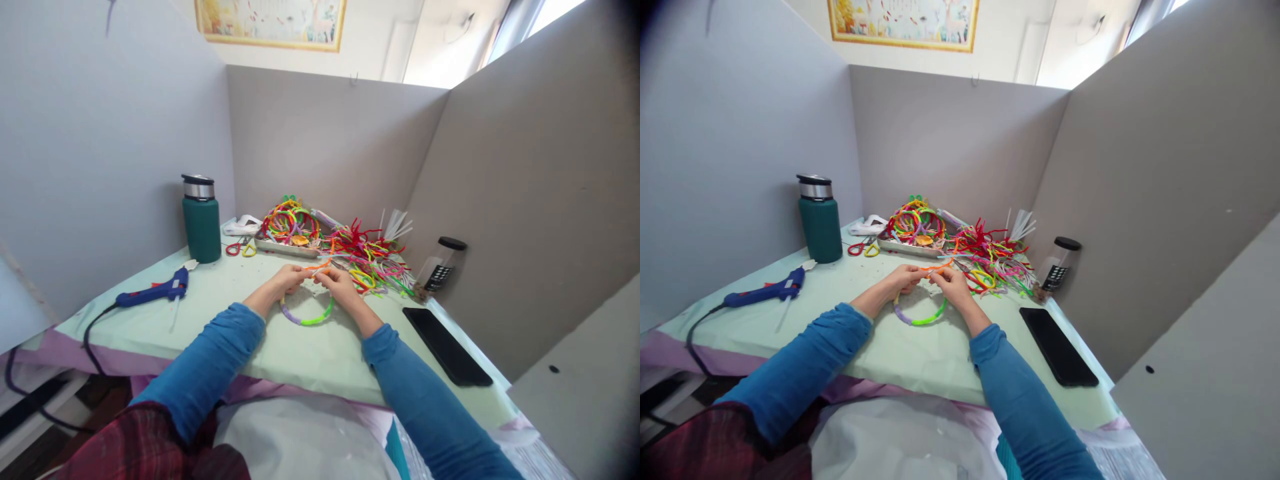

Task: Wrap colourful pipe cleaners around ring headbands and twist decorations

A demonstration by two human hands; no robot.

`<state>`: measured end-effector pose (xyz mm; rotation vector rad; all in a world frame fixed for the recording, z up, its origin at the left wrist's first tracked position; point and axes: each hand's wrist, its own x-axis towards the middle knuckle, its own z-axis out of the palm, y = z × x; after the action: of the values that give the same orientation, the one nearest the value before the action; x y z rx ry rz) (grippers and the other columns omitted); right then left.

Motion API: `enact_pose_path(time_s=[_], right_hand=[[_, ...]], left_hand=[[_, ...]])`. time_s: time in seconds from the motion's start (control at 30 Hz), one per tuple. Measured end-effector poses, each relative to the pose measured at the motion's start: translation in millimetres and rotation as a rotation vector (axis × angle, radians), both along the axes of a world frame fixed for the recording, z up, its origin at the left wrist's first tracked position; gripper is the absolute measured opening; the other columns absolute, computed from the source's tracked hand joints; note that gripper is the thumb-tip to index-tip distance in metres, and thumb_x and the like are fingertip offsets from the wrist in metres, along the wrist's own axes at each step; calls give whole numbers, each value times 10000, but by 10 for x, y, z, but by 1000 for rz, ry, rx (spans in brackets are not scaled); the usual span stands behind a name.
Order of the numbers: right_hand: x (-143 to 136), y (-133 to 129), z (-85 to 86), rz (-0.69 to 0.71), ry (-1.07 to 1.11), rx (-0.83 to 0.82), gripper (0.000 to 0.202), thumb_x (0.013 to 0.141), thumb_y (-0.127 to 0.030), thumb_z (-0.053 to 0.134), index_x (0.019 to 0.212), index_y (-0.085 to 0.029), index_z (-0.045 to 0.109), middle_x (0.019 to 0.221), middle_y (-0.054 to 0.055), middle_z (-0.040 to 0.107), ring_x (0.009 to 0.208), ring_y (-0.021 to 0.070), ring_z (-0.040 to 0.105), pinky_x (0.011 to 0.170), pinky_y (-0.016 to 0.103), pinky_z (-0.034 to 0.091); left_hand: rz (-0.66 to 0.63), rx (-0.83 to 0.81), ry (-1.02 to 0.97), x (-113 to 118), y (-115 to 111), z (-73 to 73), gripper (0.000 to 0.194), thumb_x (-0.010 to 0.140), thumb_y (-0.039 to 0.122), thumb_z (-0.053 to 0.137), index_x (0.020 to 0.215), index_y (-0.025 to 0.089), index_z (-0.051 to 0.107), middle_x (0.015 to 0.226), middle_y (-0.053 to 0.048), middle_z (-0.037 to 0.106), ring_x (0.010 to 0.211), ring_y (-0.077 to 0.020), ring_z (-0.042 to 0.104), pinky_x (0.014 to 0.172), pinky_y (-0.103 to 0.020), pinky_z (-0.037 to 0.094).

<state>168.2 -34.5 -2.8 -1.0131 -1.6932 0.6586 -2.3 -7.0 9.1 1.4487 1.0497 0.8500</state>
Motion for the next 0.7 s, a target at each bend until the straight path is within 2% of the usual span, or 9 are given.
enact_pose_path(time_s=[0.23, 0.47, 0.7], right_hand=[[-3, 7, -1, -46, 98, -10, 228, 731, -383, 631, 732, -164, 693, 681, 11, 620, 571, 113, 490, 521, 230, 362], [32, 12, -10, 83, 208, -210, 311, 761, -440, 606, 798, -147, 705, 530, -15, 574, 416, 75, 420, 422, 206, 299], [86, 73, -56, 133, 374, -400, 348, 764, -482, 635, 791, -139, 686, 490, -12, 553, 387, 67, 411, 379, 195, 276]], left_hand=[[-21, 10, -55, -3, 52, -38, 428, 615, 509, 738, 694, 176, 481, 480, 106, 280, 359, -21, 178, 410, -242, 56], [-58, 20, -35, -2, 6, -2, 418, 622, 514, 731, 738, 162, 537, 468, 112, 251, 359, -26, 160, 413, -251, 52], [-85, 58, -19, -7, 32, -42, 458, 629, 568, 709, 756, 157, 551, 479, 107, 258, 358, -28, 168, 407, -246, 68]])
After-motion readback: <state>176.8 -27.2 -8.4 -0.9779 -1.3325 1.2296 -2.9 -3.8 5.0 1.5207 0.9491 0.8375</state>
